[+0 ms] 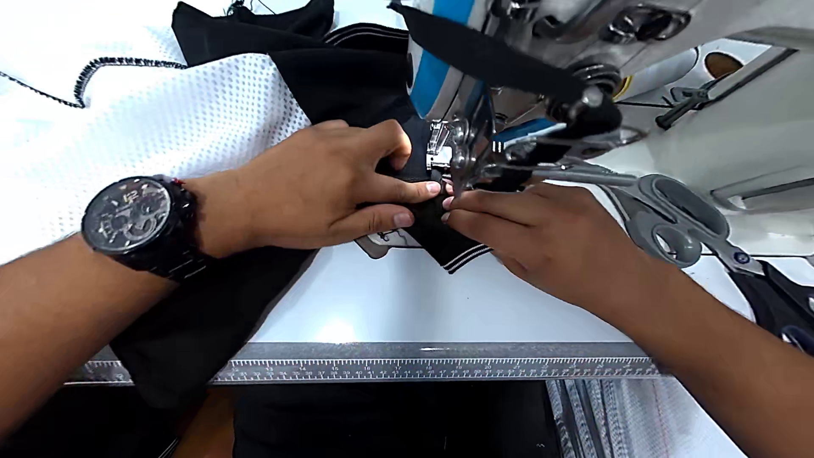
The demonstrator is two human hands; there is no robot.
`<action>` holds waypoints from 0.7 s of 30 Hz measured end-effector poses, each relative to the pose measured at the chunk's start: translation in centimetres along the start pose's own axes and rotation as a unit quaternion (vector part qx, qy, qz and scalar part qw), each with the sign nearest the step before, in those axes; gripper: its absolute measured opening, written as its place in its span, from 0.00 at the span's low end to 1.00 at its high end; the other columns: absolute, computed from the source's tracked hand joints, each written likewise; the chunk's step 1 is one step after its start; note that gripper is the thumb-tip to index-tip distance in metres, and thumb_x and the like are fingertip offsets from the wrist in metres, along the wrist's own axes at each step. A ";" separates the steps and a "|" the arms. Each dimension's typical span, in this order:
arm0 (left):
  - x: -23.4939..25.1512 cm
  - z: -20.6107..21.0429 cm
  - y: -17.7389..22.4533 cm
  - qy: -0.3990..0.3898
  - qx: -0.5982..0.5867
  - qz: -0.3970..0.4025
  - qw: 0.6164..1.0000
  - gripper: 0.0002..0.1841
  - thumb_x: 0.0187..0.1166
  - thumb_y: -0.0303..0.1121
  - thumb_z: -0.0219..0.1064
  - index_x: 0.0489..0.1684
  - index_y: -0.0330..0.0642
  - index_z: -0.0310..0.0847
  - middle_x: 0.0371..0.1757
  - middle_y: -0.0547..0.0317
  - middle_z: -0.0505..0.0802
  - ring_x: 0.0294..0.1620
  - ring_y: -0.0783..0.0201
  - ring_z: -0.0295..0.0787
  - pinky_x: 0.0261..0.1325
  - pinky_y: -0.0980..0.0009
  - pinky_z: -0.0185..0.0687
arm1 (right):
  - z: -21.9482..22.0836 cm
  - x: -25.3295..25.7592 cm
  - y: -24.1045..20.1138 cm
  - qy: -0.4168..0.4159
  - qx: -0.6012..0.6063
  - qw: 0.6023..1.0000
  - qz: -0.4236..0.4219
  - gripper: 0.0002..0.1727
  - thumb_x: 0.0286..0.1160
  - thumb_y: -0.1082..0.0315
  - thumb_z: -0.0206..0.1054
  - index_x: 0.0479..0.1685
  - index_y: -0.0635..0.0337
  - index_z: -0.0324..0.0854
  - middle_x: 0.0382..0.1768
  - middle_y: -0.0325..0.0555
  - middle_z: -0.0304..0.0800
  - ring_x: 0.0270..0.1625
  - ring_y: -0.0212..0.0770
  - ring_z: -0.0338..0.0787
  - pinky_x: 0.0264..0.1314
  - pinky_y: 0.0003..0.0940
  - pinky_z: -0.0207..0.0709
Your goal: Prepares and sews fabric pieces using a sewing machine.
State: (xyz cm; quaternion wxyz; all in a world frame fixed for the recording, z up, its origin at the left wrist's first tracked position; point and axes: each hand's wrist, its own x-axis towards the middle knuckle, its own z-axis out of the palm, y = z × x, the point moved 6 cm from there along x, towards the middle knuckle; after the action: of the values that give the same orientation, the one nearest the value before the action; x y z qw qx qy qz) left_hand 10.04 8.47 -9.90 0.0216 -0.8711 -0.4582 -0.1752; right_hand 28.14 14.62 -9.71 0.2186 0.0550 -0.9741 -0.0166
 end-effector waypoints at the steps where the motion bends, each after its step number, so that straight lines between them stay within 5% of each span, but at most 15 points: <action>1: 0.1 -0.2 -0.4 0.008 -0.006 0.004 1.000 0.26 0.91 0.55 0.44 0.64 0.63 0.92 0.49 0.53 0.87 0.47 0.60 0.84 0.44 0.63 0.72 | 0.0 0.2 0.0 -0.001 -0.030 0.999 0.013 0.15 0.79 0.76 0.60 0.53 0.58 0.92 0.54 0.48 0.96 0.53 0.45 0.95 0.48 0.35 0.84; 6: -0.2 -1.1 -1.9 0.081 -0.030 0.028 0.996 0.25 0.92 0.47 0.47 0.45 0.47 0.94 0.50 0.52 0.90 0.55 0.54 0.84 0.57 0.55 0.73 | 0.2 0.4 -1.1 -0.053 -0.123 0.983 0.127 0.21 0.78 0.78 0.58 0.66 0.57 0.88 0.54 0.51 0.95 0.55 0.53 0.94 0.56 0.49 0.82; 10: -1.4 -3.4 -4.4 0.138 0.101 -0.130 0.977 0.25 0.92 0.46 0.45 0.60 0.46 0.91 0.68 0.50 0.91 0.77 0.46 0.80 0.84 0.44 0.64 | -1.0 -0.4 -4.5 0.063 -0.026 0.965 0.253 0.23 0.77 0.74 0.55 0.65 0.54 0.88 0.65 0.46 0.91 0.66 0.47 0.89 0.64 0.47 0.83; 12: -2.5 -2.6 -6.3 0.057 0.101 -0.291 0.950 0.29 0.93 0.53 0.40 0.79 0.50 0.79 0.82 0.47 0.80 0.83 0.40 0.73 0.80 0.36 0.66 | -0.3 -0.2 -6.9 0.126 0.059 0.937 0.321 0.18 0.80 0.66 0.58 0.59 0.53 0.91 0.56 0.41 0.94 0.55 0.37 0.92 0.51 0.38 0.89; 13: -3.0 -2.2 -6.2 0.020 0.099 -0.356 0.929 0.31 0.92 0.55 0.41 0.83 0.49 0.74 0.81 0.40 0.79 0.80 0.34 0.75 0.73 0.31 0.71 | 0.3 0.5 -8.0 0.135 0.087 0.920 0.357 0.18 0.83 0.58 0.59 0.59 0.52 0.91 0.51 0.40 0.94 0.49 0.36 0.93 0.44 0.37 0.90; 15: -3.5 -3.0 -2.8 -0.023 0.100 -0.459 0.882 0.33 0.92 0.57 0.45 0.77 0.37 0.77 0.66 0.26 0.86 0.67 0.24 0.82 0.61 0.27 0.77 | 1.2 2.5 -9.9 0.111 0.087 0.890 0.434 0.30 0.82 0.38 0.58 0.60 0.53 0.91 0.52 0.47 0.93 0.51 0.47 0.92 0.48 0.49 0.88; 17: -4.4 -5.4 3.1 -0.048 0.078 -0.536 0.839 0.35 0.92 0.57 0.44 0.55 0.31 0.86 0.47 0.30 0.92 0.54 0.31 0.90 0.51 0.34 0.82 | 1.9 3.6 -10.8 0.092 0.041 0.865 0.492 0.43 0.75 0.27 0.56 0.54 0.63 0.90 0.58 0.59 0.89 0.61 0.62 0.87 0.55 0.61 0.82; 19: -6.7 -7.6 6.5 -0.010 0.087 -0.565 0.821 0.33 0.90 0.59 0.48 0.44 0.35 0.88 0.41 0.37 0.92 0.46 0.36 0.92 0.44 0.38 0.84 | 2.0 3.6 -10.9 0.099 0.006 0.856 0.508 0.39 0.75 0.35 0.64 0.49 0.70 0.89 0.59 0.67 0.88 0.62 0.70 0.86 0.54 0.67 0.80; 21: -10.6 -6.9 7.0 0.033 0.097 -0.558 0.824 0.30 0.83 0.57 0.63 0.60 0.34 0.85 0.58 0.35 0.90 0.60 0.34 0.87 0.57 0.34 0.81 | 1.9 2.4 -10.9 0.117 0.011 0.867 0.485 0.26 0.81 0.49 0.66 0.45 0.70 0.89 0.51 0.64 0.90 0.55 0.66 0.90 0.52 0.63 0.83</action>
State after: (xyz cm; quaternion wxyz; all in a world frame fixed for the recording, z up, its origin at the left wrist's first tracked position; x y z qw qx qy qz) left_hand 8.27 -5.34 -6.04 0.0195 -0.4543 -0.8794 -0.1410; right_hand 26.25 3.52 -11.07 0.3108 -0.4201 -0.8457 0.1085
